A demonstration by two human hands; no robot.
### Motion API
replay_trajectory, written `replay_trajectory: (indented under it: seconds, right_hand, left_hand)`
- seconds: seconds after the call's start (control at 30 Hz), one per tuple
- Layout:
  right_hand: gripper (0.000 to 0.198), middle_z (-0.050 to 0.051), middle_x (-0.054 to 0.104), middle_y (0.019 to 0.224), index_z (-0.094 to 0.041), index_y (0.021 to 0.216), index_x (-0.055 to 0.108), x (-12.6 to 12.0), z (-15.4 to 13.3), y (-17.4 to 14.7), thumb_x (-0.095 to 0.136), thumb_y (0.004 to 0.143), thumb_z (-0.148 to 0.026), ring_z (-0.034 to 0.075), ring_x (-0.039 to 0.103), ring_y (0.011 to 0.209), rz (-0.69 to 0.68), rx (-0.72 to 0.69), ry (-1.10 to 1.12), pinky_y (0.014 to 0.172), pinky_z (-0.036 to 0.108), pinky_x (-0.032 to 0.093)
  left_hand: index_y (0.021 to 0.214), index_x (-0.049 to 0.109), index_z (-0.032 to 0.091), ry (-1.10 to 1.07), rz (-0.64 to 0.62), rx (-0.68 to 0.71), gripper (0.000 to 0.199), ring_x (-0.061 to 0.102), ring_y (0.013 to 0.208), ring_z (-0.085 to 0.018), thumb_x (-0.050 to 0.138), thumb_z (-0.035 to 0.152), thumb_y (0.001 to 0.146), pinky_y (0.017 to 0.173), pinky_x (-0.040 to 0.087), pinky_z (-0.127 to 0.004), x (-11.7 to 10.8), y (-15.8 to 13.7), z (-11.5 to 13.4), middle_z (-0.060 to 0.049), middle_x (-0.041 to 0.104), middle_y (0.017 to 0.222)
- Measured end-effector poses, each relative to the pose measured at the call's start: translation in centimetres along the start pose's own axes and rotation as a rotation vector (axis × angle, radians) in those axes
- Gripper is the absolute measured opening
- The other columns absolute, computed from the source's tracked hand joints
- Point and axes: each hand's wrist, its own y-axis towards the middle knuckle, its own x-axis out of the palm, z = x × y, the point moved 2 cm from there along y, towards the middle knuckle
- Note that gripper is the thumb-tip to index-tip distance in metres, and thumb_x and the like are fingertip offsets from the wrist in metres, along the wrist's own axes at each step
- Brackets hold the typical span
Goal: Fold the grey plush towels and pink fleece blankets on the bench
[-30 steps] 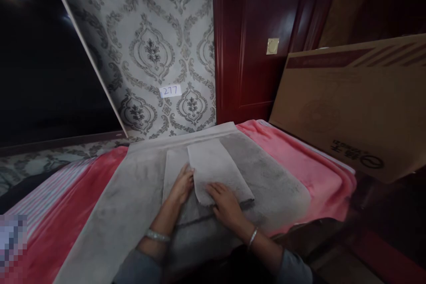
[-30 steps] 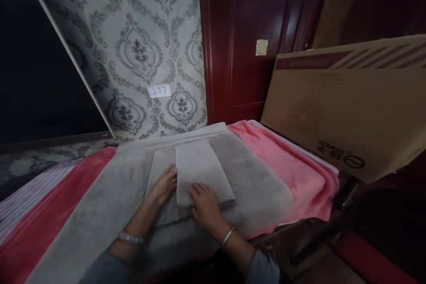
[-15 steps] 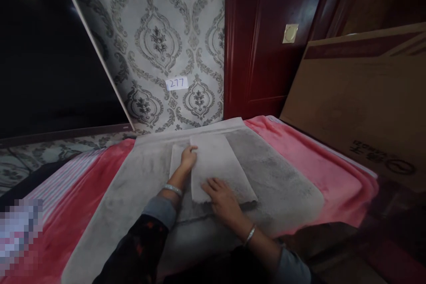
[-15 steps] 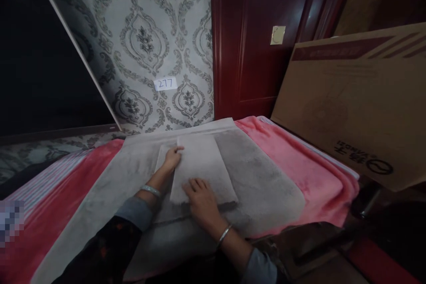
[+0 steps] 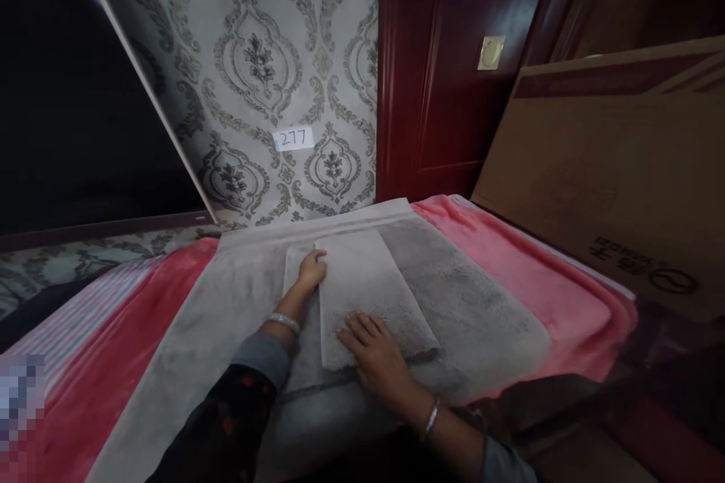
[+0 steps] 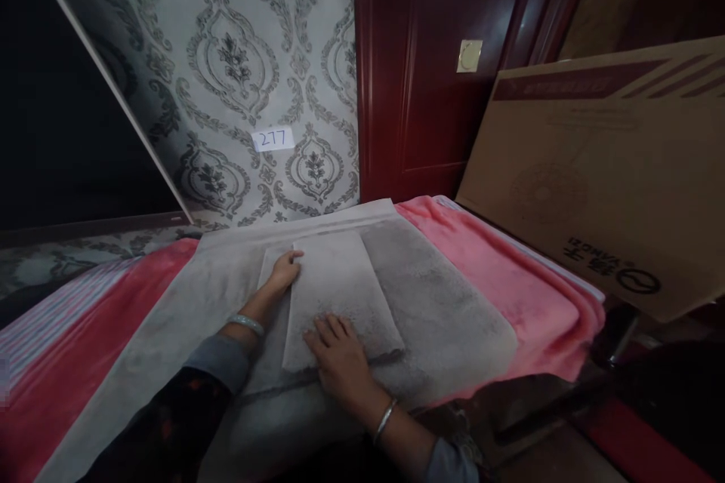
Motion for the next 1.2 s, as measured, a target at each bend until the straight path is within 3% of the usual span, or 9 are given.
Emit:
replay_trajectory:
  seconds: [0.1, 0.2, 0.3, 0.37, 0.53, 0.63, 0.87, 1.2]
  right_hand:
    - [0.05, 0.011, 0.053, 0.148, -0.025, 0.141, 0.057, -1.7, 0.4, 0.0, 0.062, 0.092, -0.034, 0.028, 0.043, 0.141, -0.036, -0.093, 0.136, 0.118, 0.048, 0.032]
    - [0.041, 0.009, 0.064, 0.136, -0.024, 0.137, 0.061, -5.1, 2.5, 1.8, 0.046, 0.1, -0.035, 0.022, 0.057, 0.128, 0.029, -0.075, 0.278, 0.111, 0.041, 0.042]
    - [0.046, 0.011, 0.059, 0.142, -0.019, 0.141, 0.057, -8.0, 5.8, 5.6, 0.038, 0.101, -0.033, 0.023, 0.054, 0.132, 0.195, -0.009, 0.24, 0.114, 0.044, 0.039]
    - [0.051, 0.013, 0.052, 0.149, -0.016, 0.147, 0.049, -8.8, 7.7, 8.7, 0.039, 0.099, -0.029, 0.024, 0.046, 0.139, 0.203, 0.019, 0.152, 0.118, 0.046, 0.034]
    - [0.063, 0.016, 0.029, 0.162, -0.008, 0.157, 0.03, -7.7, 10.2, 15.4, 0.039, 0.096, -0.022, 0.027, 0.022, 0.151, 0.087, 0.143, -0.072, 0.121, 0.048, 0.025]
    - [0.062, 0.014, 0.021, 0.165, -0.014, 0.158, 0.027, -5.8, 10.8, 17.4, 0.038, 0.099, -0.027, 0.029, 0.014, 0.153, 0.049, 0.156, -0.16, 0.12, 0.055, 0.021]
    - [0.061, 0.01, 0.023, 0.165, -0.021, 0.157, 0.032, -1.8, 14.3, 18.3, 0.035, 0.102, -0.049, 0.029, 0.019, 0.152, -0.121, 0.178, -0.177, 0.12, 0.054, 0.019]
    - [0.064, 0.009, 0.014, 0.167, -0.019, 0.16, 0.024, -3.2, 16.8, 18.0, 0.031, 0.103, -0.047, 0.029, 0.011, 0.154, -0.17, 0.369, -0.124, 0.122, 0.05, 0.016]
  left_hand:
    - [0.119, 0.068, 0.011, 0.064, 0.011, 0.058, 0.051, 0.068, 0.103, -0.025, 0.053, 0.008, 0.07, 0.092, 0.053, -0.036, -0.7, 0.0, 0.4, -0.013, 0.072, 0.109]
    - [0.127, 0.065, 0.014, 0.12, 0.003, 0.2, 0.055, 0.055, 0.129, -0.028, 0.056, 0.013, 0.073, 0.111, 0.041, -0.041, -0.6, -0.7, 1.5, -0.014, 0.062, 0.135]
    - [0.137, 0.057, 0.014, 0.164, -0.049, 0.352, 0.06, 0.041, 0.143, -0.028, 0.061, 0.023, 0.078, 0.119, 0.032, -0.042, 0.7, -2.0, 2.7, -0.014, 0.051, 0.149]
    - [0.142, 0.051, 0.011, 0.272, -0.083, 0.417, 0.063, 0.036, 0.146, -0.03, 0.059, 0.031, 0.083, 0.12, 0.029, -0.044, 1.6, -2.6, 3.5, -0.017, 0.044, 0.155]
    - [0.148, 0.041, 0.007, 0.602, -0.065, 0.412, 0.062, 0.028, 0.149, -0.035, 0.047, 0.036, 0.094, 0.119, 0.025, -0.052, 2.3, -1.7, 4.7, -0.025, 0.033, 0.159]
    - [0.15, 0.038, 0.008, 0.712, -0.071, 0.433, 0.064, 0.022, 0.151, -0.036, 0.046, 0.039, 0.095, 0.12, 0.02, -0.055, 2.7, -0.7, 4.0, -0.025, 0.028, 0.161]
    - [0.153, 0.036, 0.01, 0.758, -0.191, 0.364, 0.068, 0.019, 0.152, -0.037, 0.038, 0.049, 0.097, 0.119, 0.019, -0.059, 4.2, -0.1, 0.7, -0.025, 0.026, 0.162]
    - [0.155, 0.031, 0.011, 0.795, -0.231, 0.333, 0.071, 0.018, 0.153, -0.035, 0.036, 0.052, 0.098, 0.122, 0.016, -0.052, 3.8, -0.3, 1.2, -0.024, 0.023, 0.163]
